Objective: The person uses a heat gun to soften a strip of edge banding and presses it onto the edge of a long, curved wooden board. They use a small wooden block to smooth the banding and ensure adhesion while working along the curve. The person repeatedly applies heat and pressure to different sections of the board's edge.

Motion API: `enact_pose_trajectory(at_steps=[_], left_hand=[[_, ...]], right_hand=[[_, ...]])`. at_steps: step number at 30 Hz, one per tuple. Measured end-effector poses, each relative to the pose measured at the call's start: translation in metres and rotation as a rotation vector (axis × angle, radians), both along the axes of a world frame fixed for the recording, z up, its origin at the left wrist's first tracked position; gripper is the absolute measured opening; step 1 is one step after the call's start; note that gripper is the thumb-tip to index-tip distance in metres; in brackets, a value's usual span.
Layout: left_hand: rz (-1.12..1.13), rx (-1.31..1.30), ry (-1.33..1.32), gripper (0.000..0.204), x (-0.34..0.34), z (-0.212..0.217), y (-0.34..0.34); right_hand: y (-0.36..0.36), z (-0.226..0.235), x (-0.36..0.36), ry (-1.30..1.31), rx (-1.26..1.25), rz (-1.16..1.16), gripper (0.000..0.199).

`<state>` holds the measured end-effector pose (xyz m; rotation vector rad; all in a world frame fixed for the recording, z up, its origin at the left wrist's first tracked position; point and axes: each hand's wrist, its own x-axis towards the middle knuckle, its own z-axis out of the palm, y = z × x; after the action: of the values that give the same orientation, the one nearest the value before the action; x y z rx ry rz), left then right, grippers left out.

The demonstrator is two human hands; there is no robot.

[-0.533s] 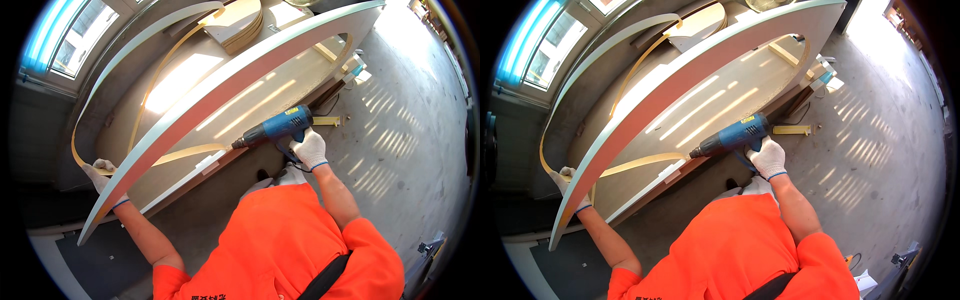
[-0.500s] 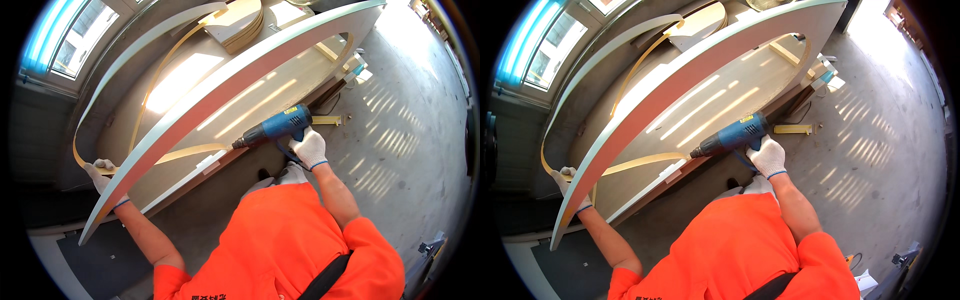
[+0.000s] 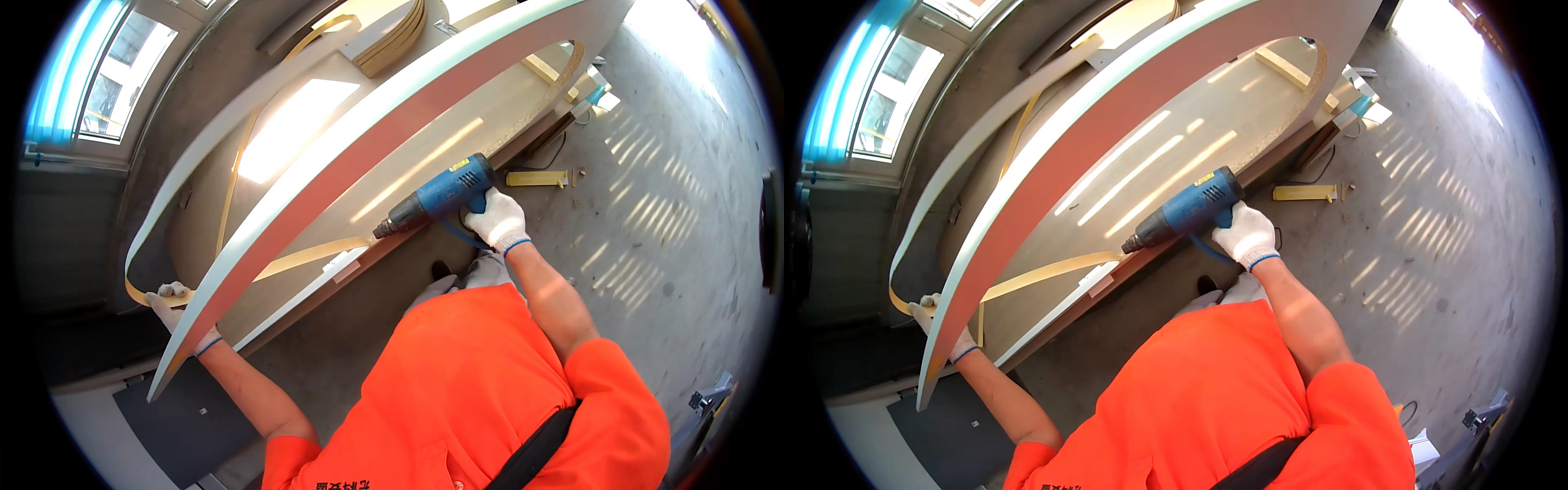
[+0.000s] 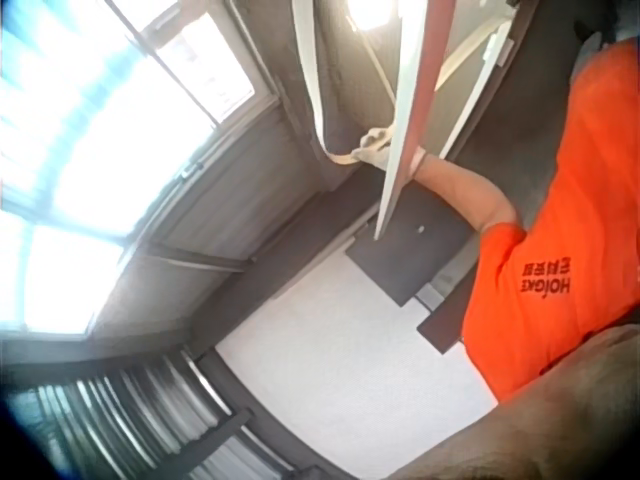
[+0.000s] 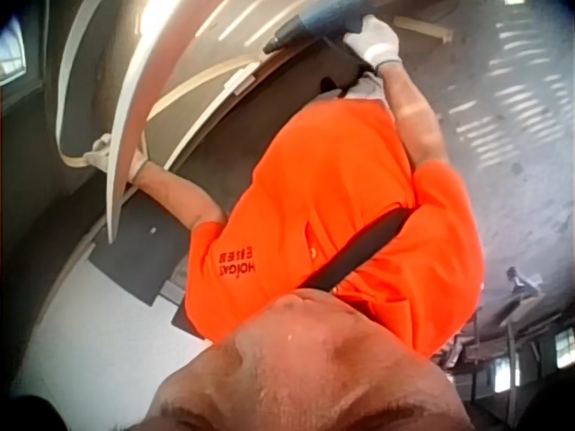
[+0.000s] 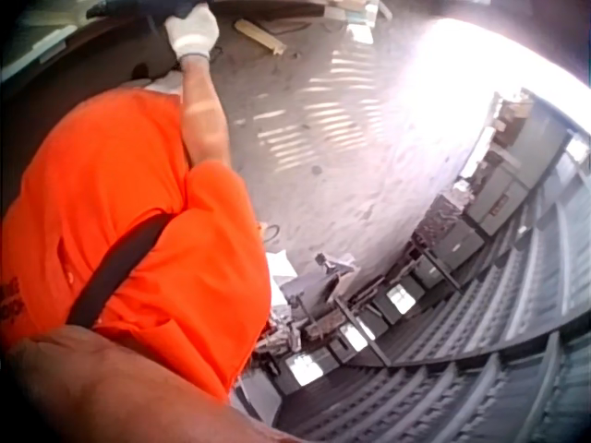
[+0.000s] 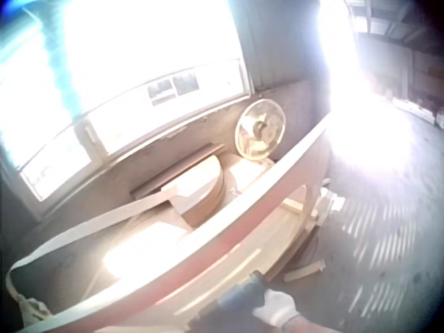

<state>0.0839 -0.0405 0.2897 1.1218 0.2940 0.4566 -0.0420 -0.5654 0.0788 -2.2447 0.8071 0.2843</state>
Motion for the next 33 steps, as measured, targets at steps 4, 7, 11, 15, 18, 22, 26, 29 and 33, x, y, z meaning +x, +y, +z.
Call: enact_pose_trajectory(at_steps=[4,7,11,15,18,22,26,29,33], left_hand=[[-0.012,-0.057,-0.002,0.041,0.004,0.003,-0.008],[0.058,-0.021,-0.02,0.042,0.002,-0.001,-0.005],[0.043,0.039,-0.062,0.043,0.0,-0.005,0.002],[-0.001,-0.01,-0.065,0.043,-0.001,-0.005,0.009],[0.008,-0.056,-0.048,0.041,-0.002,-0.007,0.002],[-0.012,-0.038,-0.033,0.039,-0.002,-0.01,0.002],[0.051,-0.068,-0.051,0.038,-0.003,-0.007,-0.026],[0.024,-0.126,-0.054,0.038,-0.003,-0.007,-0.026],[0.005,-0.114,-0.06,0.037,-0.003,-0.01,-0.022]], right_hand=[[-0.024,-0.009,0.028,-0.062,-0.114,0.126,0.048],[-0.02,0.023,0.042,-0.056,-0.114,0.172,0.044],[-0.016,0.017,0.043,-0.064,-0.131,0.202,0.045],[-0.015,0.01,0.037,-0.052,-0.125,0.194,0.05],[-0.015,0.017,0.033,-0.028,-0.115,0.177,0.052],[-0.01,0.043,0.03,-0.042,-0.071,0.128,0.052],[-0.008,0.052,0.029,-0.109,-0.034,0.114,0.048],[-0.005,0.063,0.027,-0.247,0.031,0.115,0.042],[0.003,0.072,0.019,-0.47,0.086,0.091,0.036]])
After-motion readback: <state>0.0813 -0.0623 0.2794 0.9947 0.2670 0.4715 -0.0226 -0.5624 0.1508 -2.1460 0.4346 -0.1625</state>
